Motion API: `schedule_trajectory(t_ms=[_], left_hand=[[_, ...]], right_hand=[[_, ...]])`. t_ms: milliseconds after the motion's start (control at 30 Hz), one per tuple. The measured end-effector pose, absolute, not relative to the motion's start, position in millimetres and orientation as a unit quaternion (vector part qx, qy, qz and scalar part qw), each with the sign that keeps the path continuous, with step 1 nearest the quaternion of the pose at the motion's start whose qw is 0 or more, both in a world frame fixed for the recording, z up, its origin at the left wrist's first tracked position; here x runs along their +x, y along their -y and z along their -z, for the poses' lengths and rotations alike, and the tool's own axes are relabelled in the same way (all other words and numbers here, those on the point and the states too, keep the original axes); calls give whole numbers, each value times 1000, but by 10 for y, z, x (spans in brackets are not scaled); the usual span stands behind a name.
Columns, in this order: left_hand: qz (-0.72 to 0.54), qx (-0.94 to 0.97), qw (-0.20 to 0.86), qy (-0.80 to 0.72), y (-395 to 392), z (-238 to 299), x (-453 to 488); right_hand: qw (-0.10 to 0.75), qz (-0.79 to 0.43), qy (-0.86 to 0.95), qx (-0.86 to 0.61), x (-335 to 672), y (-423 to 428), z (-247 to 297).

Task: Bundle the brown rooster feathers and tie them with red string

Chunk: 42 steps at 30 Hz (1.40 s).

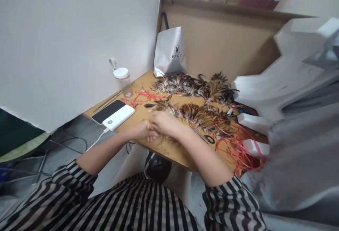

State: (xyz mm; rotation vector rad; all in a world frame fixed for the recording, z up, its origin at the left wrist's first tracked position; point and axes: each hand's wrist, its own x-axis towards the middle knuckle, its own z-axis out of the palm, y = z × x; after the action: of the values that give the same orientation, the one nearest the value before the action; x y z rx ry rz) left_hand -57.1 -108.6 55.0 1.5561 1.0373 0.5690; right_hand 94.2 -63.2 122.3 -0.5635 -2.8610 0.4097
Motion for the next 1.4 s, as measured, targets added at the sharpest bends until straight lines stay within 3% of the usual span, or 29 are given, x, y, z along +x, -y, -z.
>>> schedule_trajectory(t_ms=[167, 333, 433, 567, 667, 767, 833, 933, 1067, 1133, 1233, 1400], left_hand=[[-330, 631, 578, -397, 1153, -700, -595], [-454, 527, 558, -453, 1048, -603, -623], [-480, 474, 557, -484, 977, -516, -592], [-457, 473, 542, -523, 914, -444, -558], [-404, 521, 511, -552, 907, -396, -551], [-320, 611, 478, -544, 957, -387, -537], [-267, 656, 481, -517, 1018, -435, -524], [-237, 663, 558, -440, 1109, -573, -519], [-335, 601, 614, -387, 1149, -661, -527], [-411, 546, 610, -402, 1124, -597, -519], [-467, 456, 622, -433, 1067, -425, -490], [-488, 401, 618, -468, 1003, -253, -461]], right_hand=[[196, -463, 829, -244, 1139, 259, -892], [342, -574, 665, -333, 1128, 397, -336], [367, -520, 676, -372, 1085, 566, -206], [341, -302, 801, -388, 1100, 736, -337], [245, -126, 889, -366, 1099, 857, -539], [137, -45, 936, -320, 1078, 886, -742], [106, -83, 946, -296, 1100, 812, -858], [96, -279, 927, -233, 1206, 623, -938], [198, -520, 787, -268, 1302, 506, -727], [313, -546, 710, -317, 1268, 550, -507], [392, -553, 642, -358, 1175, 671, -202], [409, -459, 682, -396, 1128, 824, -123]])
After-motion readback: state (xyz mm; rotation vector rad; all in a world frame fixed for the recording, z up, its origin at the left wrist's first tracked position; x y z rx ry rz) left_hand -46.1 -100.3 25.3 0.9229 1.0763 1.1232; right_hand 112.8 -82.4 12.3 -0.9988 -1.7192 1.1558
